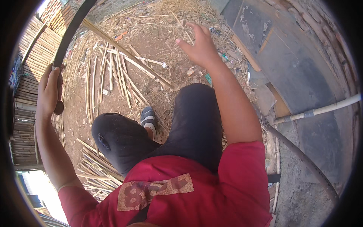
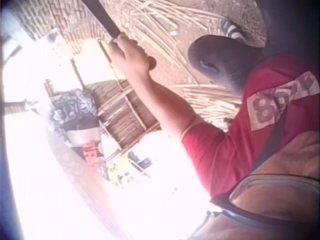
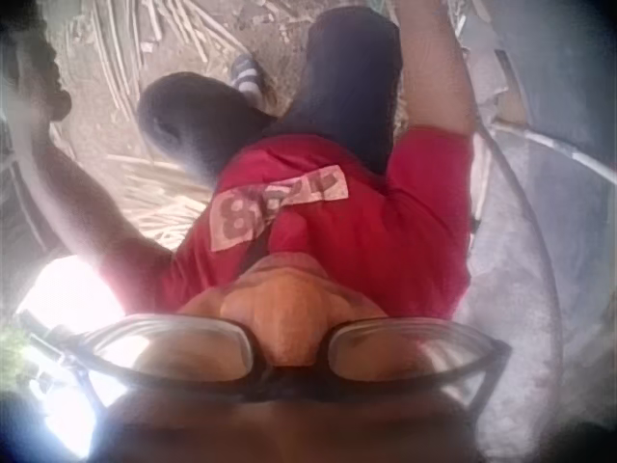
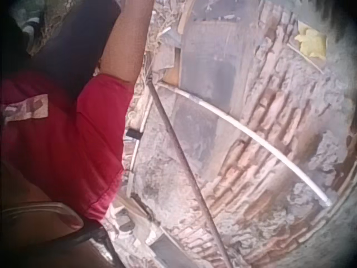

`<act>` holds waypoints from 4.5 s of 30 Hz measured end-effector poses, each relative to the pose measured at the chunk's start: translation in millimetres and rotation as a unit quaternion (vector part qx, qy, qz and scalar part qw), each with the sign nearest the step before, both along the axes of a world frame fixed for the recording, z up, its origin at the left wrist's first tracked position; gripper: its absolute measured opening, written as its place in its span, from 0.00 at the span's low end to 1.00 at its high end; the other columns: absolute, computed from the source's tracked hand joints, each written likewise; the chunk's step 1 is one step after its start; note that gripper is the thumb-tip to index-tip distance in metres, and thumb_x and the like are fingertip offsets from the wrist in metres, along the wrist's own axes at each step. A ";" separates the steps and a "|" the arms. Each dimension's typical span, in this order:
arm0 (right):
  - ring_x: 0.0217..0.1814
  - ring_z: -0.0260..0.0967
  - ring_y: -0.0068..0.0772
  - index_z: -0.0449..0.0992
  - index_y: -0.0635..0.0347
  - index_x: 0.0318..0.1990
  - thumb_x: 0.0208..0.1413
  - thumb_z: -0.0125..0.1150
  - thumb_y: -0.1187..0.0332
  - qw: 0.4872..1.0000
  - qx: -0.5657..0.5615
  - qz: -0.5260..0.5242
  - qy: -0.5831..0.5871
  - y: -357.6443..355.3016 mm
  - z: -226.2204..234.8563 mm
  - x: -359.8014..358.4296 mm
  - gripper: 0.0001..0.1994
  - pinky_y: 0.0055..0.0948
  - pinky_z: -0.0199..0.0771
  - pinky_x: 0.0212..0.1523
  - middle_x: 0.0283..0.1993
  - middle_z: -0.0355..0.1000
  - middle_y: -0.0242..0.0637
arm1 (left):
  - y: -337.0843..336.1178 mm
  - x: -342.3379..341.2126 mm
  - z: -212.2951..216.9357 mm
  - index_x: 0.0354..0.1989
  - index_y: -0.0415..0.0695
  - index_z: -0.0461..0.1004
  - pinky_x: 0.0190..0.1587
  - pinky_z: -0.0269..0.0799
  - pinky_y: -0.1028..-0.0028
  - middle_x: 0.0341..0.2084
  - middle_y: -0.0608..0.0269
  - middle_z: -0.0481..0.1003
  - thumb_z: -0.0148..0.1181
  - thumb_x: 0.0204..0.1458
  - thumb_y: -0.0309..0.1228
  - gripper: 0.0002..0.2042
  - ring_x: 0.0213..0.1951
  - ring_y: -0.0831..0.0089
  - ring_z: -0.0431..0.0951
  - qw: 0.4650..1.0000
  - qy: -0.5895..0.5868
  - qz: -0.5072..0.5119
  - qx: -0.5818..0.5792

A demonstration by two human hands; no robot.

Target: The person strips bark from a bamboo pole and shapes it using a machete, then uses a hammer to drive the machete into a thicker bamboo piece to split or notch it.

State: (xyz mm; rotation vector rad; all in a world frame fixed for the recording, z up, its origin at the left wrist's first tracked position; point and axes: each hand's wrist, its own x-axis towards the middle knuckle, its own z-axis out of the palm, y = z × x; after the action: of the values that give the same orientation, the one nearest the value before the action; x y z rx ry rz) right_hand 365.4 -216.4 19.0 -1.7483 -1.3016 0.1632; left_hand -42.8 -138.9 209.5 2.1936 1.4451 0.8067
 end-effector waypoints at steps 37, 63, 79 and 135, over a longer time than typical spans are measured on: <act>0.55 0.77 0.60 0.81 0.69 0.49 0.55 0.68 0.47 0.828 -0.522 -0.133 0.156 -142.2 -441.4 32.8 0.29 0.49 0.74 0.56 0.47 0.79 0.61 | -34.8 31.6 23.0 0.43 0.36 0.73 0.35 0.69 0.70 0.25 0.63 0.74 0.67 0.57 0.29 0.12 0.29 0.76 0.70 0.973 0.185 0.106 0.083; 0.22 0.54 0.11 0.75 0.62 0.49 0.72 0.53 0.57 0.984 0.042 -0.028 0.171 -122.7 138.3 65.9 0.16 0.18 0.52 0.23 0.23 0.61 0.21 | -3.5 61.7 45.3 0.39 0.33 0.74 0.40 0.75 0.59 0.28 0.48 0.79 0.62 0.53 0.25 0.09 0.33 0.52 0.81 0.966 0.225 -0.022 0.122; 0.27 0.63 0.19 0.79 0.63 0.48 0.69 0.55 0.51 0.997 0.010 0.032 -0.074 -59.0 238.6 -13.2 0.21 0.27 0.62 0.30 0.24 0.67 0.26 | -7.6 35.1 54.6 0.41 0.36 0.78 0.47 0.77 0.58 0.34 0.44 0.81 0.60 0.50 0.23 0.10 0.41 0.49 0.83 0.972 0.208 -0.024 0.108; 0.29 0.73 0.35 0.76 0.67 0.54 0.71 0.54 0.50 0.979 0.146 -0.008 -0.142 -46.1 199.0 -35.5 0.24 0.37 0.71 0.34 0.26 0.75 0.39 | 11.1 49.9 -3.6 0.38 0.35 0.76 0.46 0.76 0.56 0.31 0.43 0.80 0.57 0.50 0.23 0.08 0.39 0.46 0.82 0.971 0.216 -0.023 0.102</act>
State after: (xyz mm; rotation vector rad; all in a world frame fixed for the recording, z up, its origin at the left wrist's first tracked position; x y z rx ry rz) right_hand 329.8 -262.4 217.9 -1.5671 -1.4324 -0.2854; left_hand 7.1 -127.7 205.9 2.6742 1.5510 0.4971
